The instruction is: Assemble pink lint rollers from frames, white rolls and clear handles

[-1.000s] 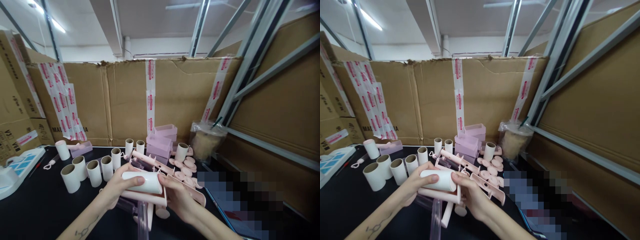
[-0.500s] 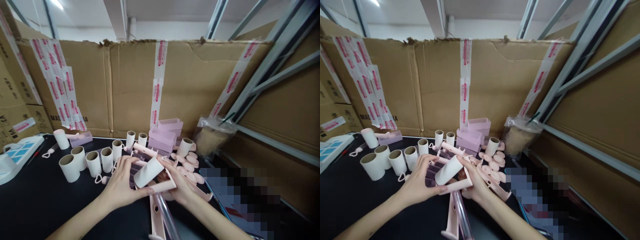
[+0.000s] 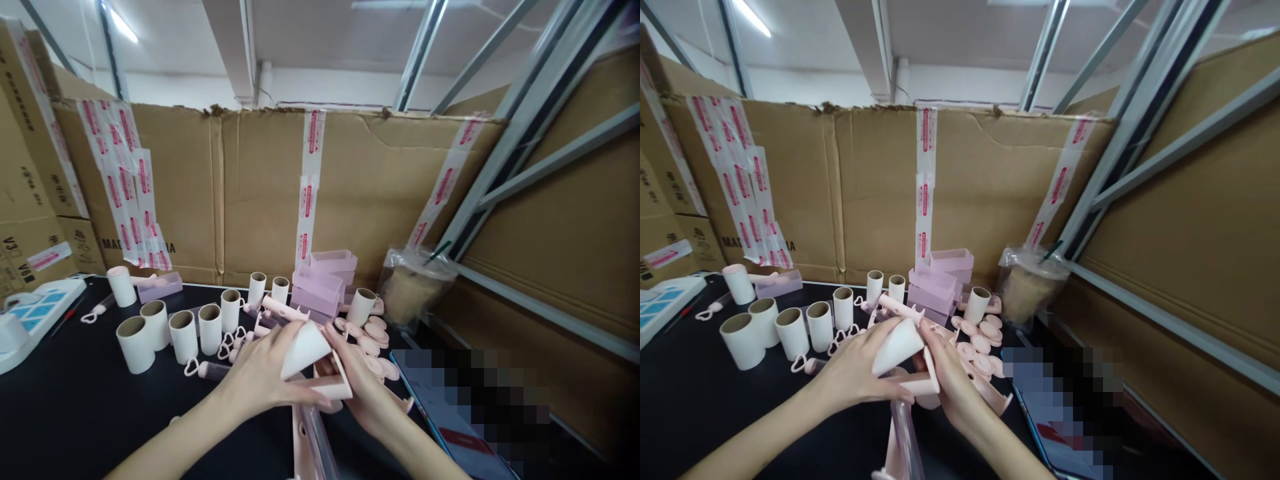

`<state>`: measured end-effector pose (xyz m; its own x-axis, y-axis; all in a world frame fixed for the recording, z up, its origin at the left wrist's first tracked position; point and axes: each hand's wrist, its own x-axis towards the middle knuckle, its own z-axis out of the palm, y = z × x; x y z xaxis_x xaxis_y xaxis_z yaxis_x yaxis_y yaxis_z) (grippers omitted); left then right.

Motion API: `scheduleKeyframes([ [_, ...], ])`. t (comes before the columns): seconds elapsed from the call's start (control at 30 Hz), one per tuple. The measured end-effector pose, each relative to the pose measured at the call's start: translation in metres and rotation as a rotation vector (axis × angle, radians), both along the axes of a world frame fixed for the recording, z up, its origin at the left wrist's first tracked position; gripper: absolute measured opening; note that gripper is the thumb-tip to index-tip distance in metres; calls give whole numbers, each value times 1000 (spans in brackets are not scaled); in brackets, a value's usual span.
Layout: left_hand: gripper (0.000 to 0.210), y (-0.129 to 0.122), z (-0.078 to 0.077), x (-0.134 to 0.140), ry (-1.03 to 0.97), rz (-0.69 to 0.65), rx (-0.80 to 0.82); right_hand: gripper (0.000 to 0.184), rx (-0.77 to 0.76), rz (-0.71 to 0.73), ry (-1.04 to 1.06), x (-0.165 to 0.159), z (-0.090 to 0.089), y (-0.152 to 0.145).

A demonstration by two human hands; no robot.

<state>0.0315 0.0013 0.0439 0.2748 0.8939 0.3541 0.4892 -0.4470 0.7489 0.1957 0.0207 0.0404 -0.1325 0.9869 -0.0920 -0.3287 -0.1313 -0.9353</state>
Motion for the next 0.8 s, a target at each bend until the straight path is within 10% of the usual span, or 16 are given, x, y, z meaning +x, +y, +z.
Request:
scheduleKeyframes([
  [0.37,46,-9,16,-33,38,-105,-4,33,-32,210,28,13,1,-12],
  [0.57,45,-4,14,-38,-474,25,-18,36,122,281,128,21,8,-10],
  [0.8,43,2,5,-27,-323,17,35,38,68,195,41,18,0,-13],
])
